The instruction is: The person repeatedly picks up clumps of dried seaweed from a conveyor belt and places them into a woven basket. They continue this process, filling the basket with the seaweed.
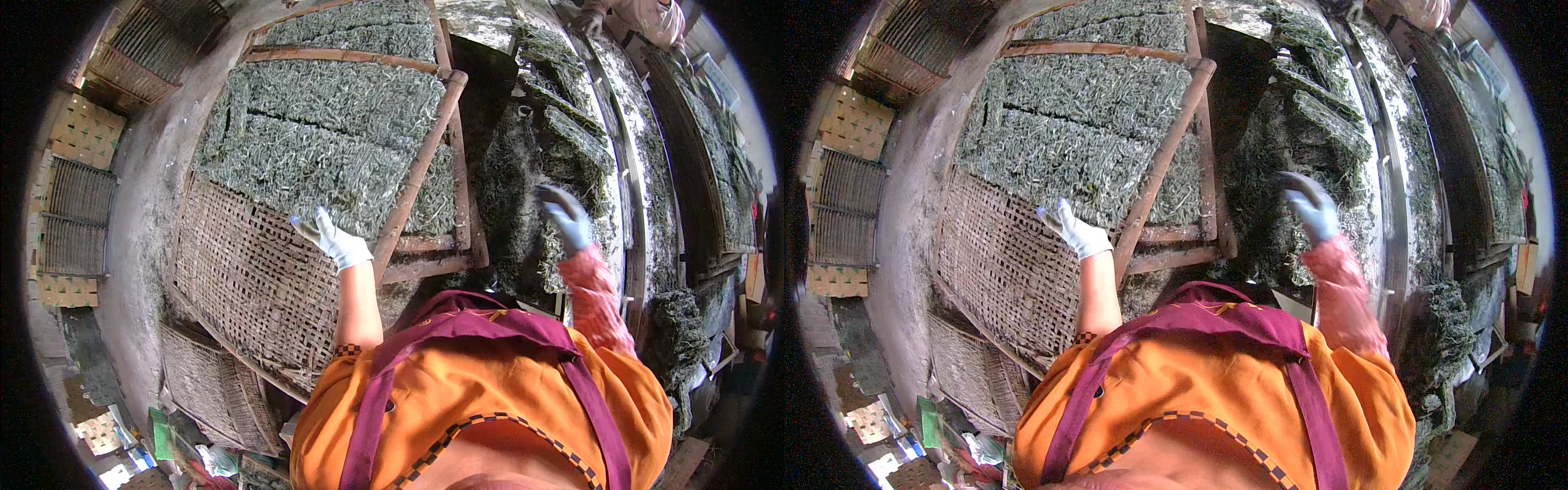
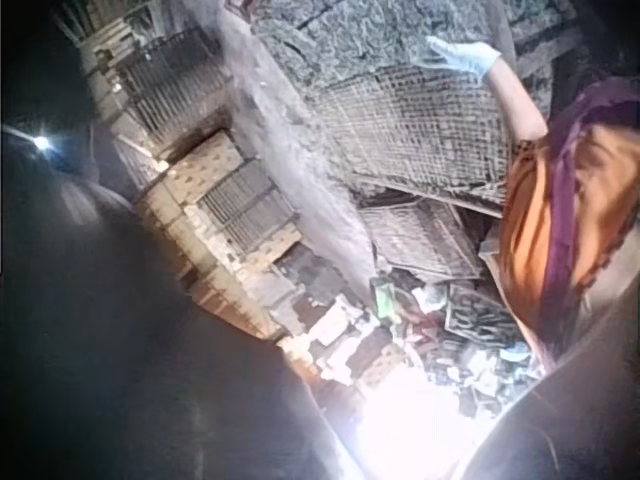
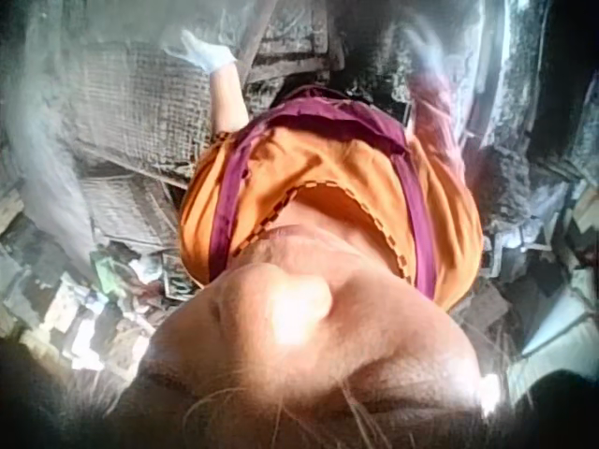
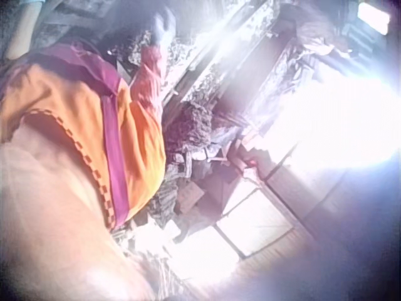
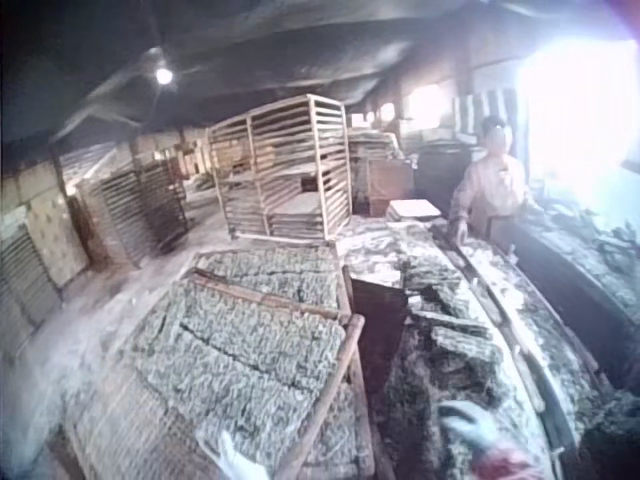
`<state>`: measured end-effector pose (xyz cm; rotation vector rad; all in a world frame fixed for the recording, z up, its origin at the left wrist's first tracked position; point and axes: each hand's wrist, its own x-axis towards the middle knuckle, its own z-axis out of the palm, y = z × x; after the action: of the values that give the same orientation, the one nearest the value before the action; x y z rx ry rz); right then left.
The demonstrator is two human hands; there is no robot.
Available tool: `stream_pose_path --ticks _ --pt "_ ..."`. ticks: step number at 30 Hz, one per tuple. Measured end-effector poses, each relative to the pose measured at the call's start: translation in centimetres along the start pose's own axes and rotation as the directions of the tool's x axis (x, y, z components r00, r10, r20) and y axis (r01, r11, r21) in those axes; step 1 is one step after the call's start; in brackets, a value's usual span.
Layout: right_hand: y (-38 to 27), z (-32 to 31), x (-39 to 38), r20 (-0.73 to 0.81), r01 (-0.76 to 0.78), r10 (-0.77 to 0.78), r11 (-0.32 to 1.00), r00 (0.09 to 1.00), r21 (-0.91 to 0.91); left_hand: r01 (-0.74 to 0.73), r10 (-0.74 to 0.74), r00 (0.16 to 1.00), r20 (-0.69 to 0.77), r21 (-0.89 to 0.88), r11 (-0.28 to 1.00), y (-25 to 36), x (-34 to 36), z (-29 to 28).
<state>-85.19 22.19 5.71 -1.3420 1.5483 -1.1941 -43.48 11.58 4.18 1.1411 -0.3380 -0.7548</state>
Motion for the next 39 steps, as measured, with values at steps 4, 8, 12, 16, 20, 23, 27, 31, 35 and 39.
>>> stream_pose_path --ticks 4,8,12,16,20,23,27,31,35,39 --pt "-6.3 20.9 2.8 0.594 -0.65 0.343 0.623 0.728 0.435 0.057 -0.051 0.997 0.054 -0.107 0.993 2.4 0.9 1.1" --pt "-7.8 30.7 5.8 0.533 -0.714 0.491 0.331 0.689 0.617 0.047 -0.003 0.972 0.235 -0.182 0.982 3.5 1.4 0.9" --pt "-5.1 29.3 5.9 0.262 0.365 -0.407 0.91 0.875 0.197 -0.117 0.057 0.969 0.241 0.24 0.964 4.1 2.8 -0.6" --pt "-3.8 22.9 1.9 0.596 -0.585 0.153 0.487 0.788 0.648 0.144 -0.151 0.951 0.269 0.044 0.989 4.9 3.7 -3.9" --pt "-2.4 9.0 -2.2 0.219 -0.254 0.174 0.868 0.96 0.427 0.192 -0.187 0.927 0.324 0.015 0.981 5.9 3.0 -8.3" --pt "0.3 -2.6 -5.9 -0.031 -0.134 0.146 0.958 0.989 0.253 0.334 -0.305 0.888 0.344 -0.027 0.942 5.6 1.0 -9.4" --pt "4.8 -10.9 -12.0 -0.23 0.043 0.137 0.768 0.964 0.638 0.369 -0.368 0.844 0.389 0.075 0.926 3.8 -2.8 -7.1" --pt "9.0 -11.1 -13.7 -0.245 -0.289 0.433 0.839 0.867 0.461 0.574 -0.552 0.705 0.446 0.098 0.813 1.3 -4.2 -3.3" --pt "11.8 -9.3 -12.4 -0.296 -0.216 0.304 0.931 0.906 0.293 0.419 -0.455 0.753 0.476 0.187 0.889 -1.4 -4.6 -2.9" --pt "13.2 -9.2 -11.7 -0.243 -0.17 0.297 0.884 0.923 0.436 0.21 -0.344 0.827 0.445 0.323 0.923 -1.8 -4.8 -3.8"
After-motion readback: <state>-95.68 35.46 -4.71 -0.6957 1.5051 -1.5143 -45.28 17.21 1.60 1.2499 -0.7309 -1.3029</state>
